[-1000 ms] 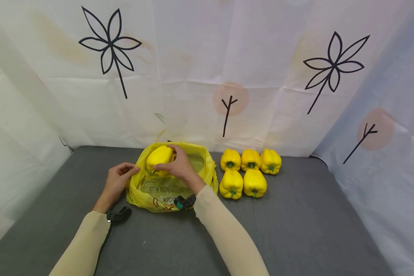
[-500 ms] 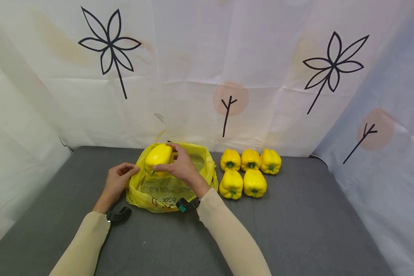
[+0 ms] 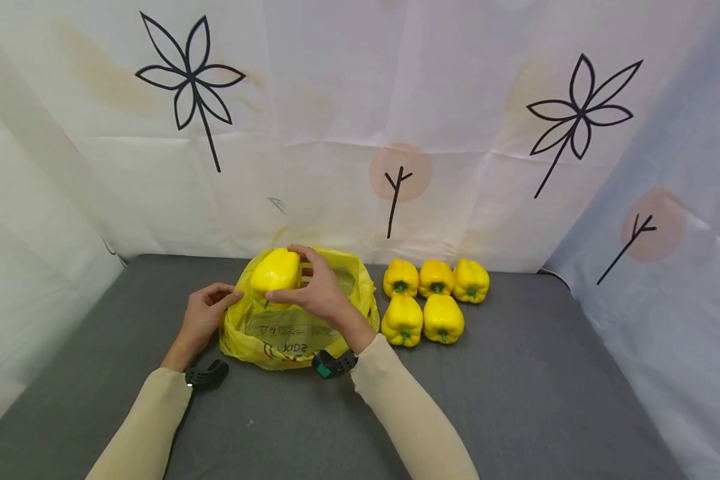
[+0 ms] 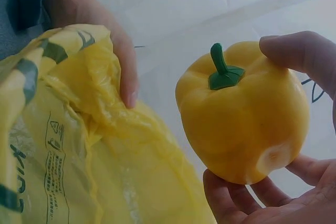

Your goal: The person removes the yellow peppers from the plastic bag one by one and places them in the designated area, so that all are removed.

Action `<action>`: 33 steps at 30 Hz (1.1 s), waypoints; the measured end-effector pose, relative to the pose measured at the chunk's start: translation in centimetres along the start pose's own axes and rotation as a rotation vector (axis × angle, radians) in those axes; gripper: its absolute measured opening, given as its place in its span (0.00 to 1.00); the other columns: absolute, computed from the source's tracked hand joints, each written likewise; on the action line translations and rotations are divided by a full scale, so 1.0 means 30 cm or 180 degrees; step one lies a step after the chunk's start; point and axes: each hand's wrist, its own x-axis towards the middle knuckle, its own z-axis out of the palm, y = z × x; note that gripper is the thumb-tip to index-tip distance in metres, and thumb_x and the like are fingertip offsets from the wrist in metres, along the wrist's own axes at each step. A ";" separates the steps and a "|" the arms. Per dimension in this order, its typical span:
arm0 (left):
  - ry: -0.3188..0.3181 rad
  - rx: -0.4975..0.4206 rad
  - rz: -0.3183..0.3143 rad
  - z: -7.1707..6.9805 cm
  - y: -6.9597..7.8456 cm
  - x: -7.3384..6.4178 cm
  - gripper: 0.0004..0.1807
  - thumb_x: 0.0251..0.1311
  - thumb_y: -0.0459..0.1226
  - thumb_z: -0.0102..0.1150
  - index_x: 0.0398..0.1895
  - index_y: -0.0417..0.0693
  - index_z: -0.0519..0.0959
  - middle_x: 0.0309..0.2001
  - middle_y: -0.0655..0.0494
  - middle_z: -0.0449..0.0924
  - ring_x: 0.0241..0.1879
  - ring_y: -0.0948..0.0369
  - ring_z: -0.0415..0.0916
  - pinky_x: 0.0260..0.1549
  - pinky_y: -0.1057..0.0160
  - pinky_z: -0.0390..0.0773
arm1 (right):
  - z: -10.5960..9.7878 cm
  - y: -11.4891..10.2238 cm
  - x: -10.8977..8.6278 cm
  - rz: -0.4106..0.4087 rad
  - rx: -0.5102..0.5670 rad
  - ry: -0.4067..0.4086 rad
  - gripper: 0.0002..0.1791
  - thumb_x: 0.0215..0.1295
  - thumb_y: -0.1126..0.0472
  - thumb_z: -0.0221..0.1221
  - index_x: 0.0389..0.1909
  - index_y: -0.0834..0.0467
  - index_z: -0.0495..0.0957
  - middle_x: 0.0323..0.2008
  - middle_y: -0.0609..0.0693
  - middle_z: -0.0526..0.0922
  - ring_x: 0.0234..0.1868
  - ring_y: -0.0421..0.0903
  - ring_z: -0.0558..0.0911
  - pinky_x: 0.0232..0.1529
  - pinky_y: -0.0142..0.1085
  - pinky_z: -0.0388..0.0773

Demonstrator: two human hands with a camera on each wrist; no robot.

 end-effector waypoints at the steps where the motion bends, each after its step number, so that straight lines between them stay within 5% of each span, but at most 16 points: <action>1: -0.0005 0.0000 -0.0003 0.000 0.000 0.000 0.14 0.70 0.33 0.62 0.47 0.26 0.80 0.40 0.44 0.81 0.35 0.66 0.77 0.35 0.71 0.78 | -0.001 -0.003 -0.006 -0.0017 0.0004 -0.0011 0.46 0.56 0.64 0.74 0.75 0.52 0.63 0.66 0.55 0.66 0.62 0.55 0.73 0.53 0.44 0.80; 33: -0.0032 -0.0017 0.0002 -0.003 0.004 -0.003 0.14 0.70 0.34 0.62 0.47 0.26 0.80 0.39 0.45 0.81 0.34 0.67 0.76 0.35 0.71 0.77 | -0.063 -0.056 -0.149 -0.0327 -0.0039 -0.0154 0.48 0.56 0.68 0.73 0.76 0.54 0.60 0.68 0.55 0.65 0.61 0.56 0.75 0.58 0.50 0.77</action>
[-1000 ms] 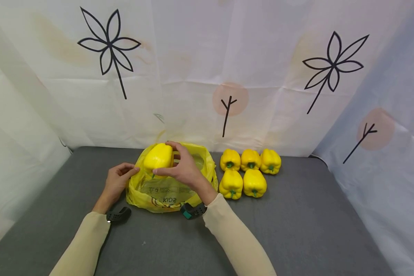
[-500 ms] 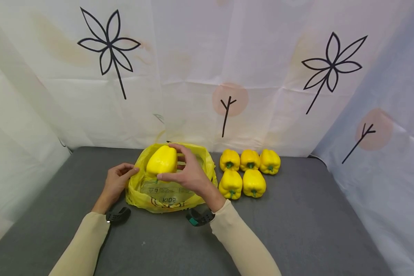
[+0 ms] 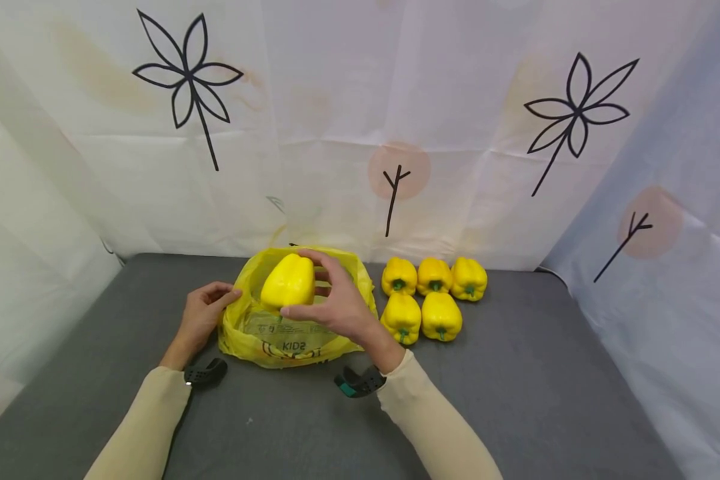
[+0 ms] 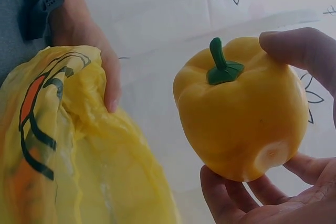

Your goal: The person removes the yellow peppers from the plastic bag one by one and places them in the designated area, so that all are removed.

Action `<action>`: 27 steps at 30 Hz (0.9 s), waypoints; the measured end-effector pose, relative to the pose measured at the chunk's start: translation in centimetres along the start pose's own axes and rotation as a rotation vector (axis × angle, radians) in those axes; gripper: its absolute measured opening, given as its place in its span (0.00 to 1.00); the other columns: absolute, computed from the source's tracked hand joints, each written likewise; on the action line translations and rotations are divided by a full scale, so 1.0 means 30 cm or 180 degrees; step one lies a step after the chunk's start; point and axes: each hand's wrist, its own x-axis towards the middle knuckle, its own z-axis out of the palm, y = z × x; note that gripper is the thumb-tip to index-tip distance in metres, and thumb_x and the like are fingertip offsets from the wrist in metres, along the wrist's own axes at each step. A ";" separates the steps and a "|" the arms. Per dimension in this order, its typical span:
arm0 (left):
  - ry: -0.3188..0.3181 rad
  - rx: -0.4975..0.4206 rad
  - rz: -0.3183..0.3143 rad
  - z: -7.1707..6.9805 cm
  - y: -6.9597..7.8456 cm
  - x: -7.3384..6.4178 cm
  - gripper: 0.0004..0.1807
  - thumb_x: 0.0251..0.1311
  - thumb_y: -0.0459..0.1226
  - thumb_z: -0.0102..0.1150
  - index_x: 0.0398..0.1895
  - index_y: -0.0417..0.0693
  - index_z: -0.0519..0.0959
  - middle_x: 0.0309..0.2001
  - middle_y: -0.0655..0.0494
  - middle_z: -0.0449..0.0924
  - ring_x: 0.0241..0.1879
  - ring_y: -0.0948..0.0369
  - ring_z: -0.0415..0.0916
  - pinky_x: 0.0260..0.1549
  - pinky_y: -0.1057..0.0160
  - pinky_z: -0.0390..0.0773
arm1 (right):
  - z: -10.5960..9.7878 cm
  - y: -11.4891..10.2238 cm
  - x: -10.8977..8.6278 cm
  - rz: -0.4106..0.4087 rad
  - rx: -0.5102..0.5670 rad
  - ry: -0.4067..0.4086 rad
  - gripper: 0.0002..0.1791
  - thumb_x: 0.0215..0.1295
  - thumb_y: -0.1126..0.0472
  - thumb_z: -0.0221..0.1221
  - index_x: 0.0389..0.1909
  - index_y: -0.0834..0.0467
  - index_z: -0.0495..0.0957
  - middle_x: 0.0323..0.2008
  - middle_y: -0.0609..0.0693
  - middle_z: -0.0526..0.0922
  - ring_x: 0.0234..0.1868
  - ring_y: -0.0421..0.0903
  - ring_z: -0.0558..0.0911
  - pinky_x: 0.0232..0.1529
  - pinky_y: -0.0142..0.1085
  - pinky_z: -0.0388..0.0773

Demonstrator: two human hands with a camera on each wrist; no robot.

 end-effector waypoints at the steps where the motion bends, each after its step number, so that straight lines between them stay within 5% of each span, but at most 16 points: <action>1: 0.0000 0.0007 0.0005 0.000 -0.001 0.000 0.14 0.70 0.34 0.62 0.47 0.26 0.80 0.39 0.45 0.81 0.34 0.67 0.76 0.35 0.71 0.77 | -0.002 -0.001 -0.003 -0.0003 -0.0013 -0.0006 0.48 0.57 0.67 0.73 0.76 0.55 0.60 0.68 0.55 0.64 0.61 0.56 0.75 0.58 0.51 0.77; 20: 0.0025 -0.0029 -0.0056 0.000 -0.018 0.009 0.15 0.70 0.34 0.62 0.47 0.26 0.80 0.38 0.49 0.81 0.34 0.67 0.76 0.35 0.71 0.77 | -0.078 -0.018 -0.074 0.0127 0.0006 0.0017 0.47 0.57 0.66 0.74 0.76 0.49 0.61 0.70 0.54 0.63 0.63 0.57 0.74 0.56 0.51 0.78; 27: 0.0025 -0.0037 -0.0029 0.002 -0.002 0.003 0.14 0.70 0.34 0.62 0.46 0.26 0.80 0.38 0.50 0.81 0.34 0.67 0.76 0.35 0.71 0.77 | -0.117 -0.020 -0.093 0.0079 -0.0089 0.0045 0.48 0.57 0.65 0.74 0.77 0.54 0.59 0.69 0.57 0.64 0.62 0.58 0.75 0.56 0.53 0.77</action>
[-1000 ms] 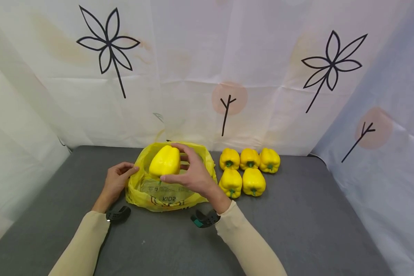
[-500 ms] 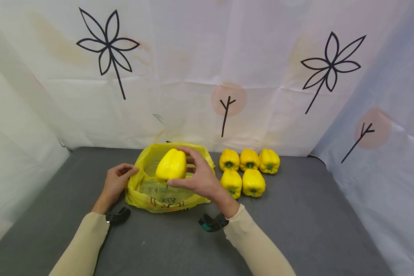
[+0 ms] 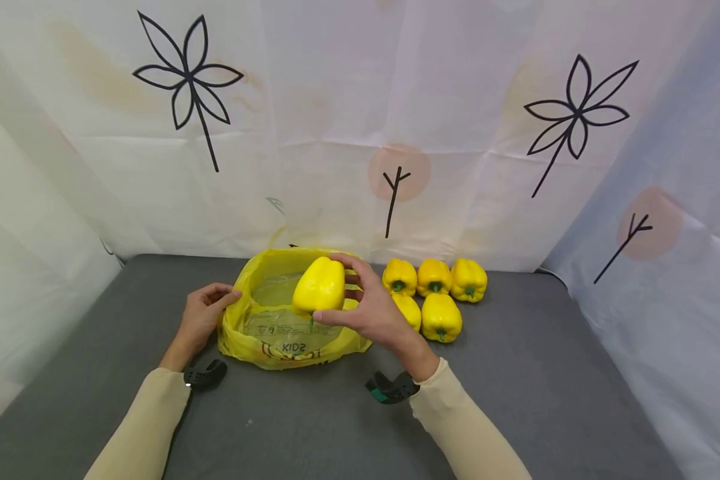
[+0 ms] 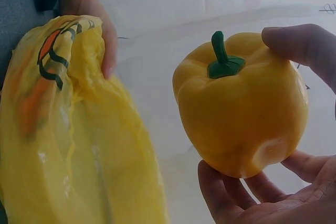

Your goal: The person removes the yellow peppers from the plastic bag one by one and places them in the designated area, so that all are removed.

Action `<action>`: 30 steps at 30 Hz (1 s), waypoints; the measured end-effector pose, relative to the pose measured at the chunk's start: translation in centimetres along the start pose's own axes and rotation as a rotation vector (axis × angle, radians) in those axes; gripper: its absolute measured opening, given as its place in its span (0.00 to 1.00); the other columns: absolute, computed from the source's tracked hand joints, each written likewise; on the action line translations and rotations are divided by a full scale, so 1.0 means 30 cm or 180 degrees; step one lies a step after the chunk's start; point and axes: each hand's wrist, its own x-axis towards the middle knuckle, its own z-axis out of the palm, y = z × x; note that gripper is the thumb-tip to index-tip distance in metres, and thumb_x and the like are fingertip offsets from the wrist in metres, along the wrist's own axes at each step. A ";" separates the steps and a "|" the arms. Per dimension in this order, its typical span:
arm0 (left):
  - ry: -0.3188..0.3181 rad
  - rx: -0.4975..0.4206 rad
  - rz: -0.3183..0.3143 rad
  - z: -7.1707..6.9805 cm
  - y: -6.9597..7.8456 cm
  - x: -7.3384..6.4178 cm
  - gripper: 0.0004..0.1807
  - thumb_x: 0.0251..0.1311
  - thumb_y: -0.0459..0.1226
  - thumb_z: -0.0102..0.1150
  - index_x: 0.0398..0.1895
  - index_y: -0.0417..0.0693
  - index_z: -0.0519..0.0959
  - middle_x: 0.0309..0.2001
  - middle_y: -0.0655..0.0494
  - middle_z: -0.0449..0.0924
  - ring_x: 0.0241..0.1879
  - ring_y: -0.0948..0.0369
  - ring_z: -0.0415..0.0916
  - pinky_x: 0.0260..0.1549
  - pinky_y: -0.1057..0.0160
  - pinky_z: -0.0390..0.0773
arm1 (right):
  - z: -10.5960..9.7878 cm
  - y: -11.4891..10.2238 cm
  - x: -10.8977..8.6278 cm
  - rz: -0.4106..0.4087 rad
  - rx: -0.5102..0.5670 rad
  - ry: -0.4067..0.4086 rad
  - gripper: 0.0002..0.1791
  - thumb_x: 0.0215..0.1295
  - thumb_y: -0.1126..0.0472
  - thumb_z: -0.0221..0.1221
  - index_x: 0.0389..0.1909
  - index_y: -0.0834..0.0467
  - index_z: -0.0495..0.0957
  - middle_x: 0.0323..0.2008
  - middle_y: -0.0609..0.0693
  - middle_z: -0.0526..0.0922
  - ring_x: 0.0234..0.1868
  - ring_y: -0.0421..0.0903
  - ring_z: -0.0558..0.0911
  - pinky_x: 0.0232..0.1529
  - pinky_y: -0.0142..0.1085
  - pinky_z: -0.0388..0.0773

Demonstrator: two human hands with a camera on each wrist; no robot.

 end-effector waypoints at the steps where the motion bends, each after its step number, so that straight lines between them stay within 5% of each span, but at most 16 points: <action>1: 0.0004 0.0004 0.0001 0.001 0.000 0.000 0.14 0.70 0.34 0.62 0.46 0.26 0.80 0.38 0.49 0.81 0.34 0.66 0.76 0.35 0.71 0.77 | -0.005 0.000 -0.002 -0.0017 -0.0017 0.0006 0.49 0.57 0.65 0.74 0.77 0.55 0.58 0.68 0.57 0.64 0.61 0.59 0.75 0.56 0.53 0.78; 30: 0.0025 -0.0008 -0.0057 -0.002 0.004 0.003 0.15 0.69 0.34 0.63 0.47 0.26 0.80 0.38 0.49 0.81 0.34 0.66 0.76 0.34 0.71 0.77 | -0.133 -0.002 -0.097 0.0035 -0.0057 0.0295 0.47 0.59 0.70 0.70 0.77 0.55 0.58 0.66 0.59 0.65 0.60 0.58 0.74 0.54 0.41 0.80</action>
